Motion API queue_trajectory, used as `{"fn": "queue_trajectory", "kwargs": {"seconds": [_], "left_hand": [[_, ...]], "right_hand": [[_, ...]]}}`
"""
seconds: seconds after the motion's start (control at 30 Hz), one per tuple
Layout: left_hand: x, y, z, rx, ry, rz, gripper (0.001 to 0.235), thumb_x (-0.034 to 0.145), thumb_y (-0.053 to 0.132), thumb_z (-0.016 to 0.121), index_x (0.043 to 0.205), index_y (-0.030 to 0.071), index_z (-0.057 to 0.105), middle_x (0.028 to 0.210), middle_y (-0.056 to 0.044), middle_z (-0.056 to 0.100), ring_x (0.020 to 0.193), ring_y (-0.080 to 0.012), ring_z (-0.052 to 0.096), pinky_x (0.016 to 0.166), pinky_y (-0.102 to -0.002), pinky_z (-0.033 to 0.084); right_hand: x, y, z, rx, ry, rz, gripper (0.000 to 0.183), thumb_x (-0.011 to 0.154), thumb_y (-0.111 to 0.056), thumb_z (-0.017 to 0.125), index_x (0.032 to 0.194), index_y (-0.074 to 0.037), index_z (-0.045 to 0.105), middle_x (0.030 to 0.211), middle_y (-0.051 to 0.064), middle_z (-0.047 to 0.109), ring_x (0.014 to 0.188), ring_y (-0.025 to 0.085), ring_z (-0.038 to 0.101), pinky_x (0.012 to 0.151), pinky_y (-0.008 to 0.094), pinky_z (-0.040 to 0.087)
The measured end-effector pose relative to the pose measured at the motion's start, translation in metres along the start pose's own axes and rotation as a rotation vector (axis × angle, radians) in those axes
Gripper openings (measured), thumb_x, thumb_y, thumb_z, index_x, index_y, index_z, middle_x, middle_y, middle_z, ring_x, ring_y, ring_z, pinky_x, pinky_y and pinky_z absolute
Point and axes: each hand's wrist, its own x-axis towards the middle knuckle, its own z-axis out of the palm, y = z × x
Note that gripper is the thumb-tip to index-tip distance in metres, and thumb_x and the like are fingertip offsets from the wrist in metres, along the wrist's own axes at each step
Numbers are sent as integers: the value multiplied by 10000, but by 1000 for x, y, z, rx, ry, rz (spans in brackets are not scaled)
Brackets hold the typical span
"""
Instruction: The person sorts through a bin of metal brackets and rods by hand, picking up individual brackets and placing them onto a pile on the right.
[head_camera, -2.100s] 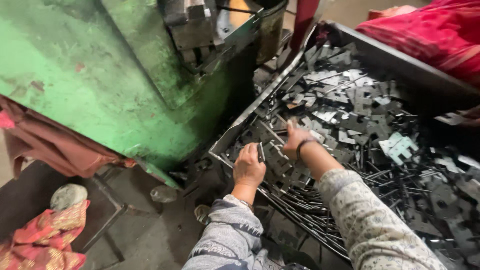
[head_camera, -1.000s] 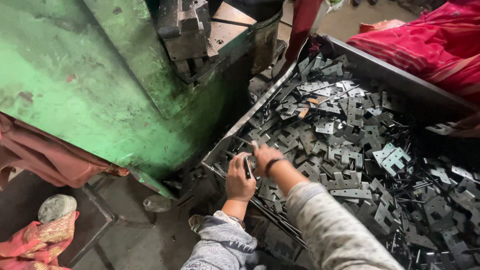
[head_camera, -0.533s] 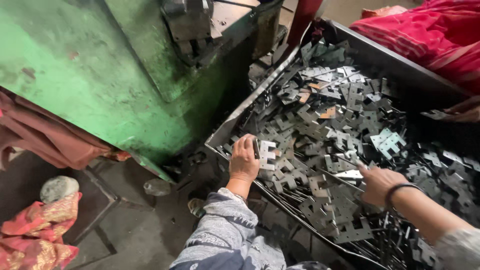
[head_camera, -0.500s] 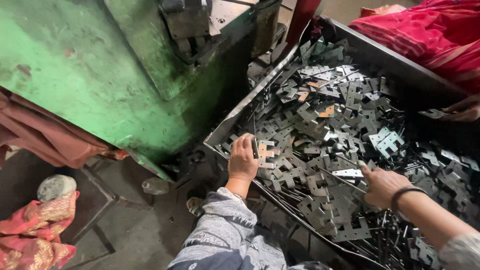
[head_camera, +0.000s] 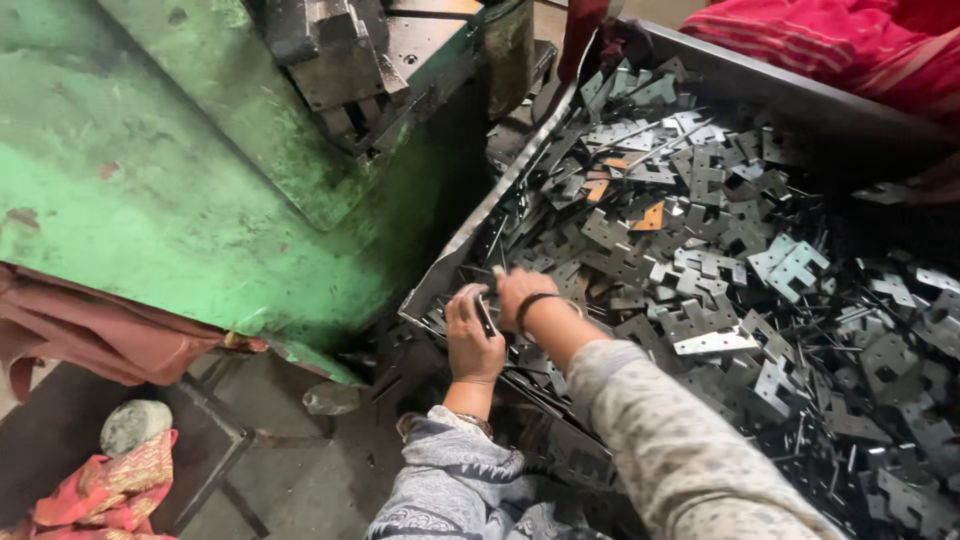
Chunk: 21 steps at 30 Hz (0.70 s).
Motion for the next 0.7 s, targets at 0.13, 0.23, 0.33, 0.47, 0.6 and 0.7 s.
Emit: {"fn": "queue_trajectory", "kwargs": {"seconds": [0.13,0.23,0.33,0.47,0.6,0.7], "left_hand": [[-3,1,-5,15,-48,3,523,692,-64,556,1209,16,548,1233,-197,603,1184,-426,541,1069,-495,420],[7,0,-6,48,-65,6,559,657,-49,577,1212,13,545,1227,-205,590,1175,-438,522,1056,-500,415],[-4,-6,-2,81,-94,-7,534,697,-43,594,1225,22,543,1238,-197,591,1178,-433,524,1052,-492,422],[-5,-10,4,94,-38,-2,391,852,-33,610,1225,76,564,1250,-147,625,1194,-385,564,1056,-460,458],[-4,-13,1,79,-97,-1,498,696,-55,565,1185,42,561,1179,-178,615,1141,-419,557,1007,-483,460],[0,-13,2,114,-78,48,489,681,-30,590,1165,41,579,1136,-181,624,1099,-420,567,976,-501,451]], "right_hand": [[-14,34,9,51,-181,88,1060,758,-436,771,1612,-107,237,1300,181,693,1193,325,675,993,419,554],[-56,59,2,-80,-161,94,891,795,-342,734,1565,-140,334,1249,170,683,1147,340,670,943,446,567],[-111,86,-14,-245,-284,183,864,859,-341,678,1610,-190,277,1168,124,718,1084,296,719,891,421,609],[-200,94,-29,-279,-445,301,923,870,-227,628,1657,-256,147,1172,136,702,1082,274,700,909,401,585],[-263,110,-53,-301,-403,282,874,841,-236,641,1621,-250,247,1130,110,704,1049,274,703,862,403,591],[-292,118,-74,-315,-439,346,923,811,-242,668,1623,-276,230,1151,98,671,1022,269,714,842,388,604]]}}
